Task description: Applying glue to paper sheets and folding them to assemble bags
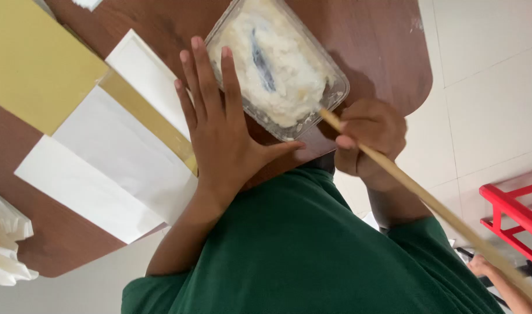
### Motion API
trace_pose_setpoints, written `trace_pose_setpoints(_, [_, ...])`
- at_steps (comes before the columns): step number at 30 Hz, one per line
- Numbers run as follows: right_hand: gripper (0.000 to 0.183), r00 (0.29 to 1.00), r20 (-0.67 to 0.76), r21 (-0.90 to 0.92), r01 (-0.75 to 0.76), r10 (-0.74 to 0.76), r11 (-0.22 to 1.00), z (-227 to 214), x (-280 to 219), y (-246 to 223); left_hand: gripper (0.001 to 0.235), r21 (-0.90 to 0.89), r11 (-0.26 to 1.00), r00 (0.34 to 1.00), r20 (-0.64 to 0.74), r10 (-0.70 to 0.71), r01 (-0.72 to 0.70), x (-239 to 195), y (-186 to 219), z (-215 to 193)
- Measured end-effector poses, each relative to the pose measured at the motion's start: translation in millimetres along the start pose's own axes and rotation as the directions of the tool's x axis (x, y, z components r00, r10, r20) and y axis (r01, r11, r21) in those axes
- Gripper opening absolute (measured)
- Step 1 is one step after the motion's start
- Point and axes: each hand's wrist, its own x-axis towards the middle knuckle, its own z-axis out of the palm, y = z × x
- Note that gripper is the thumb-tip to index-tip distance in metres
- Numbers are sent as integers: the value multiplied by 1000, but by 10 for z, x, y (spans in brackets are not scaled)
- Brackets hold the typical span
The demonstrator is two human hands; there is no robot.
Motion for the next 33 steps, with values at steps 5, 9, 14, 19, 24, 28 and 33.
trace_pose_setpoints(5, [28,999,29,27,31,-32,999,248,26,211,162,238,971,986,158,-47,8,143,-13,-69])
trace_pose_setpoints(9, [23,941,-187,157,-254,281,954,314,-270,263,167,297,955,953,293,-76,-15,172,0,-171])
trace_pose_setpoints(14, [34,793,-428,368,-285,434,885,296,-16,75,154,153,988,968,246,-52,15,-48,-25,-375])
trace_pose_setpoints(19, [23,766,-476,529,-144,432,836,239,-178,56,120,-47,992,993,10,114,-113,-577,-568,-334])
trace_pose_setpoints(24, [29,925,-265,436,-135,270,890,727,2,-467,44,-315,949,967,-245,-67,-14,-1213,-1492,-70])
trace_pose_setpoints(28, [14,984,-177,411,43,33,911,1225,-31,-470,48,-264,964,943,-314,-106,21,-1462,-1778,158])
trace_pose_setpoints(33, [38,914,373,248,67,-159,966,1628,137,-762,70,-113,991,959,-267,-99,71,-1478,-1771,377])
